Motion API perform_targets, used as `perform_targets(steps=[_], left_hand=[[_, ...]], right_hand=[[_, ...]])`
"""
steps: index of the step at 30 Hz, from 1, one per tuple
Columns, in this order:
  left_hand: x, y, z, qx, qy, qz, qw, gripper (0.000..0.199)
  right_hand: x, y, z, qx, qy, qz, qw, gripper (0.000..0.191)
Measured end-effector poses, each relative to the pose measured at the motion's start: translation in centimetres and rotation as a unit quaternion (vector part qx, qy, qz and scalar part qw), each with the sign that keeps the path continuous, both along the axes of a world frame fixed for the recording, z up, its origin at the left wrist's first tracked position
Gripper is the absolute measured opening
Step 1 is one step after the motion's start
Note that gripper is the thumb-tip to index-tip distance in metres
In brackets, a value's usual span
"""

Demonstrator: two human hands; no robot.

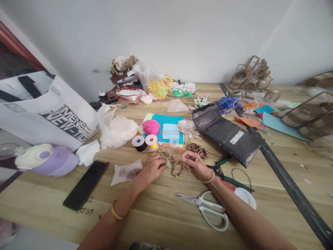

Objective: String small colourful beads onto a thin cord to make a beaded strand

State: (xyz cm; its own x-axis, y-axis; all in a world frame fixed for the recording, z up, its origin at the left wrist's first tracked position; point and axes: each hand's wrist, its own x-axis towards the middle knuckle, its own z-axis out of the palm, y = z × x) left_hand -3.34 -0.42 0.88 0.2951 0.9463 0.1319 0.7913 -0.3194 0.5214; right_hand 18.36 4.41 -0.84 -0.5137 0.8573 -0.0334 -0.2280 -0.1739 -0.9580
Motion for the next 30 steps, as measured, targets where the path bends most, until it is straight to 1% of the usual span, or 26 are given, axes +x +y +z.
perform_targets(steps=[5, 10, 17, 22, 24, 27, 29, 30], left_hand=[[0.2, -0.1, -0.1, 0.009, 0.012, -0.005, 1.000, 0.016], [0.3, 0.0, -0.7, 0.026, 0.019, -0.006, 0.999, 0.015], [0.8, 0.1, -1.4, 0.058, 0.056, 0.012, 0.997, 0.011], [1.1, 0.0, -1.6, 0.067, 0.046, 0.023, 0.996, 0.011], [1.3, 0.0, -1.4, 0.059, 0.017, 0.030, 0.998, 0.011], [1.6, -0.1, -0.8, 0.029, -0.093, 0.048, 0.994, 0.011], [1.8, -0.2, -0.3, -0.021, -0.196, 0.064, 0.978, 0.007], [2.0, -0.2, -0.2, -0.061, -0.252, 0.076, 0.963, 0.006]], right_hand=[[-0.1, 0.0, 0.4, -0.024, 0.020, 0.006, 0.999, 0.035], [0.0, 0.1, 0.4, -0.061, 0.037, 0.006, 0.997, 0.035], [0.3, 0.4, 0.3, -0.104, 0.067, 0.000, 0.992, 0.032], [0.4, 0.6, 0.4, -0.117, 0.092, -0.009, 0.989, 0.032], [0.4, 0.6, 0.4, -0.125, 0.095, -0.009, 0.988, 0.031], [0.5, 0.6, 0.4, -0.129, 0.092, -0.008, 0.987, 0.032], [0.5, 0.6, 0.4, -0.124, 0.087, -0.007, 0.988, 0.032], [0.5, 0.5, 0.4, -0.117, 0.082, -0.009, 0.990, 0.032]])
